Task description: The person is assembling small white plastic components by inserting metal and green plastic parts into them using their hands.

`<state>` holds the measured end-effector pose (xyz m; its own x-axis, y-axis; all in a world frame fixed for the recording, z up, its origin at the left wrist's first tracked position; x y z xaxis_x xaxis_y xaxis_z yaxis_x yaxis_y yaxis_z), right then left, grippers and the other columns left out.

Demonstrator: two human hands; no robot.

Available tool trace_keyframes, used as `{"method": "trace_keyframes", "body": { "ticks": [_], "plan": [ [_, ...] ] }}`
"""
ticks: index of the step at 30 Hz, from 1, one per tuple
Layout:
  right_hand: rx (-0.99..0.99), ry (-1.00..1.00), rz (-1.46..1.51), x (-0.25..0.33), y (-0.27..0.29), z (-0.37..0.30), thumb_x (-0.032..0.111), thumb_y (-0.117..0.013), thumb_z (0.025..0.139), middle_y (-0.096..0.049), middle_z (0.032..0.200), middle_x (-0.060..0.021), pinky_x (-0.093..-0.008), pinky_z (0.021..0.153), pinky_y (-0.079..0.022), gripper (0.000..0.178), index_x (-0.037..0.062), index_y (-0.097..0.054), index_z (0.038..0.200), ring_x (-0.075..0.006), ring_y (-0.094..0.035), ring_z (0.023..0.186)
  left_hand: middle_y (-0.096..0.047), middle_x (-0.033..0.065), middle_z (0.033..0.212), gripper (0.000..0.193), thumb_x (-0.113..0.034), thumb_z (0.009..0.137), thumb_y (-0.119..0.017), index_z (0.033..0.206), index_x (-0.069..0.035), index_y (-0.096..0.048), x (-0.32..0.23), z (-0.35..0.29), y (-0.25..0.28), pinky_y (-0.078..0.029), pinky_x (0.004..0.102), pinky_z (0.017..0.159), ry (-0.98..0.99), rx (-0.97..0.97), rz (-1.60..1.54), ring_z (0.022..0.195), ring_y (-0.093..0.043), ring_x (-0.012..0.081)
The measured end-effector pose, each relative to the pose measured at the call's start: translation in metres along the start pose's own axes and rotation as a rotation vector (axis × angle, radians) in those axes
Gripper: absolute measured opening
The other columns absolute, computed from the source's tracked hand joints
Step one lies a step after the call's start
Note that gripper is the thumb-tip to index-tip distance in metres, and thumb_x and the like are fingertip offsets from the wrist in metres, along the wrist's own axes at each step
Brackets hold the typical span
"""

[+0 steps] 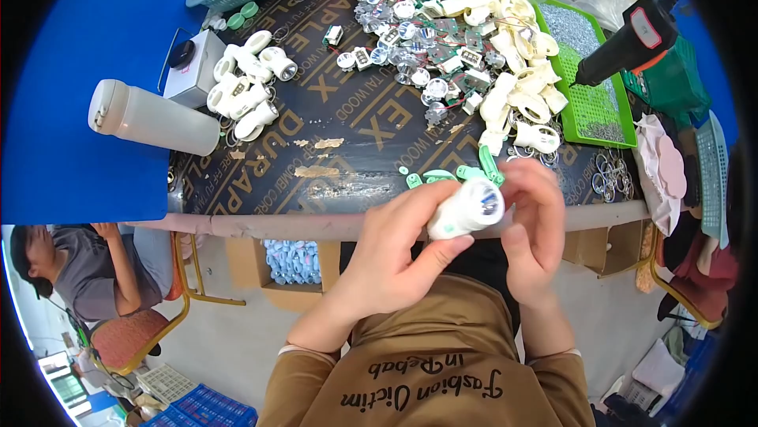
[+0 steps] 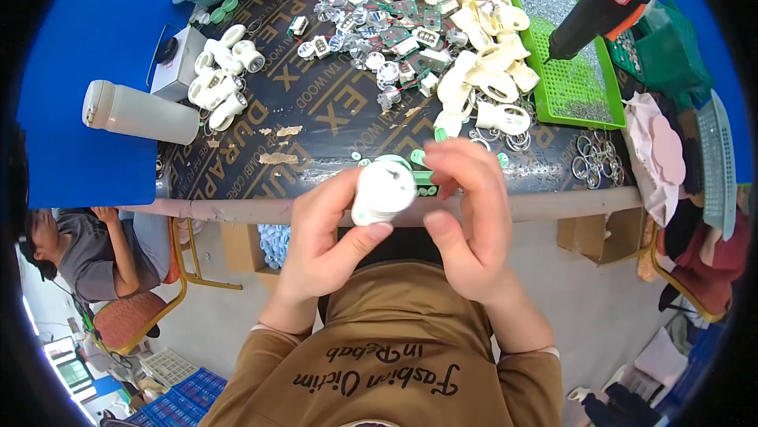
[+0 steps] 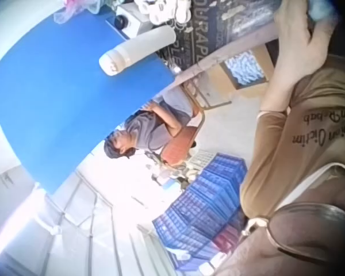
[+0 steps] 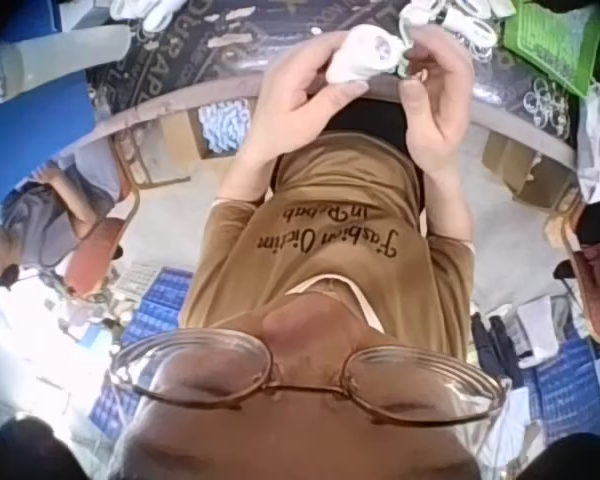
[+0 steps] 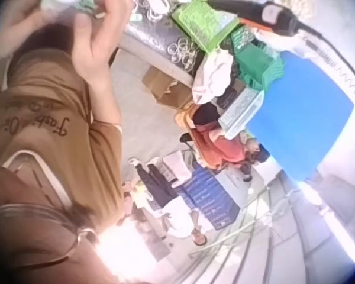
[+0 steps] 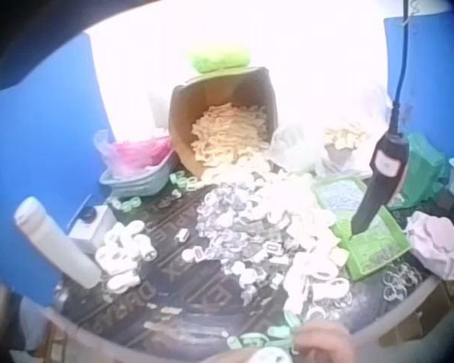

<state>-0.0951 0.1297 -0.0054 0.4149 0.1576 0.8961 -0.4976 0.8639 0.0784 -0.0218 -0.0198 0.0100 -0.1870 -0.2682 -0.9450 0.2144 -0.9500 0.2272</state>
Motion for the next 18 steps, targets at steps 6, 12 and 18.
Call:
{"method": "trace_keyframes", "body": {
  "ticks": [6,12,18],
  "plan": [
    [0.391,0.012,0.004,0.008,0.005,0.026,0.034,-0.048,0.090,-0.053,0.110,-0.0149,-0.0334,0.083,-0.042,0.043,-0.0018,-0.053,0.113,-0.0250,-0.053,0.097,-0.059,0.0097,0.088,0.032,-0.011,0.075,-0.067,0.105,-0.002,-0.057,-0.007,0.002,0.005,-0.048,0.0282,0.065,0.052,0.076,0.058,0.074,-0.060,0.0206],
    [0.323,-0.032,0.171,0.001,-0.002,0.015,0.022,-0.046,0.092,-0.053,0.107,-0.0147,-0.0328,0.082,-0.042,0.032,-0.0023,-0.049,0.113,-0.0245,-0.053,0.094,-0.054,0.0053,0.086,0.039,-0.028,0.094,-0.048,0.121,-0.003,-0.036,0.007,-0.011,-0.001,-0.043,0.0210,0.064,0.329,0.192,-0.786,0.074,-0.053,0.0098],
    [0.290,0.049,0.124,-0.002,-0.009,0.013,0.021,-0.043,0.094,-0.053,0.101,-0.0140,-0.0318,0.079,-0.043,0.026,-0.0001,-0.049,0.106,-0.0233,-0.053,0.090,-0.052,0.0095,0.080,0.032,-0.030,0.095,-0.043,0.112,-0.004,-0.040,0.012,-0.008,-0.008,-0.031,0.0202,0.050,0.565,0.218,-1.047,0.064,-0.045,0.0108]
  ]
}}
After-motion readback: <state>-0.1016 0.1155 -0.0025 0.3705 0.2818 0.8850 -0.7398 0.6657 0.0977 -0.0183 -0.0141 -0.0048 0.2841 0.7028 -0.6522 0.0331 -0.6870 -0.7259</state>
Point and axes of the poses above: each hand's wrist, its own z-axis towards the middle knuckle, its own y-axis out of the back of the hand, x = y × z, the point moved 2 cm from there along z, towards the middle knuckle
